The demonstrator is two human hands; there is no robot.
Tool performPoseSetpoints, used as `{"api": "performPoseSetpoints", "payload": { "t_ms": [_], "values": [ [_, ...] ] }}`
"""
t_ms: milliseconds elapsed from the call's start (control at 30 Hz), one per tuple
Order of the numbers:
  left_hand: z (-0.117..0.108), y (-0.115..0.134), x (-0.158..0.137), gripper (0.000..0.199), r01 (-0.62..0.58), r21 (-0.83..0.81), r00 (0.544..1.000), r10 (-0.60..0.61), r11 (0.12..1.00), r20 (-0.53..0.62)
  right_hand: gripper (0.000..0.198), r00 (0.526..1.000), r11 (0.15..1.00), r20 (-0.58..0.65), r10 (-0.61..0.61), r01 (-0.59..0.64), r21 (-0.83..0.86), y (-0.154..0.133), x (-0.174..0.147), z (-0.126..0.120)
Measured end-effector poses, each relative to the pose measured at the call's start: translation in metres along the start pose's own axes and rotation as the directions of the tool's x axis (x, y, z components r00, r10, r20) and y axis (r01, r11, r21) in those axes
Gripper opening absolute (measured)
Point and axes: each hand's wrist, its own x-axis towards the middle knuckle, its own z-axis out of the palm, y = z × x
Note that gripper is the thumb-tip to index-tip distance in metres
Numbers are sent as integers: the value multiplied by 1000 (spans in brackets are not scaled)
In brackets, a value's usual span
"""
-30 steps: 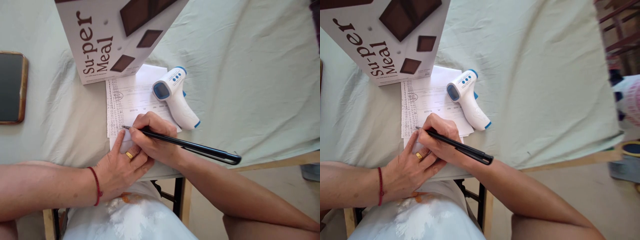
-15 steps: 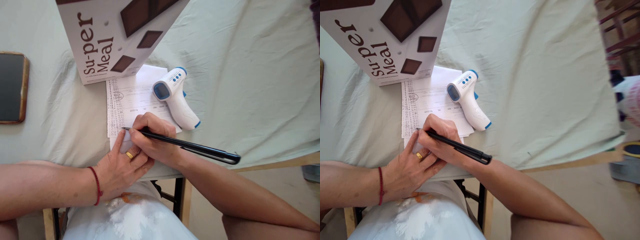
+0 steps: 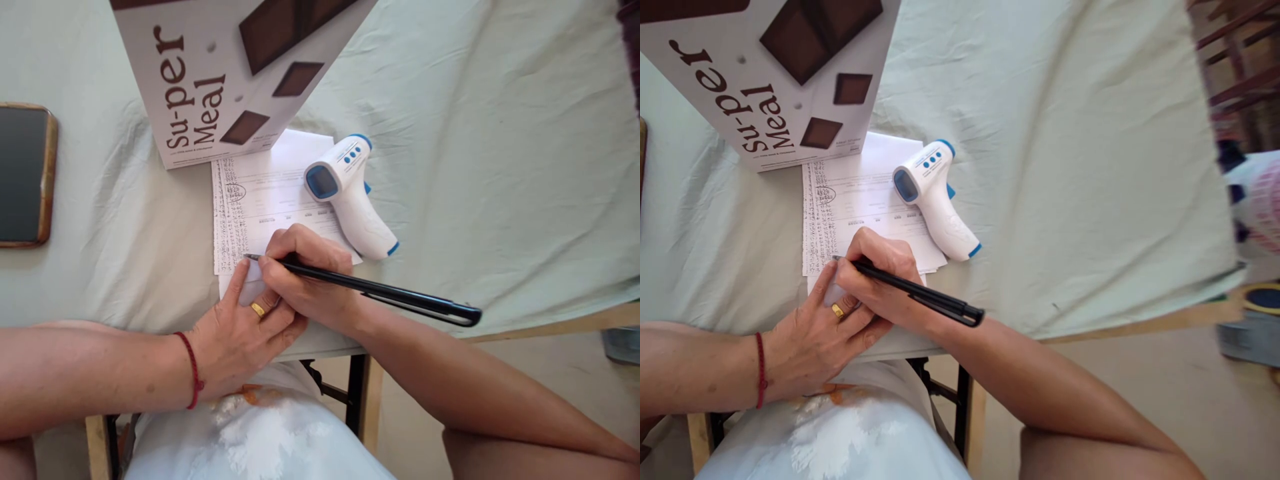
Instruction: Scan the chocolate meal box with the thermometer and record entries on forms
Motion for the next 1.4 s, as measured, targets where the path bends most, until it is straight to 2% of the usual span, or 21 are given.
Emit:
{"api": "performPoseSetpoints", "payload": {
  "t_ms": [533, 933, 1133, 1400],
  "values": [
    [0, 0, 0, 53, 15, 5, 997, -14, 1000, -70, 22, 1000, 1000, -18, -7, 7, 2, -1, 2, 1],
    [-1, -1, 1, 49, 9, 27, 998, -7, 1000, -66, 22, 1000, 1000, 1, 10, -10, -19, 0, 1, -1],
    [-1, -1, 0, 49, 6, 31, 999, -5, 999, -42, 22, 997, 1000, -71, -6, 7, 11, 4, 2, -1],
    [-1, -1, 0, 47, 14, 33, 998, -12, 999, -59, 23, 998, 999, -68, -1, -2, -49, 4, 2, -1]
  ]
}}
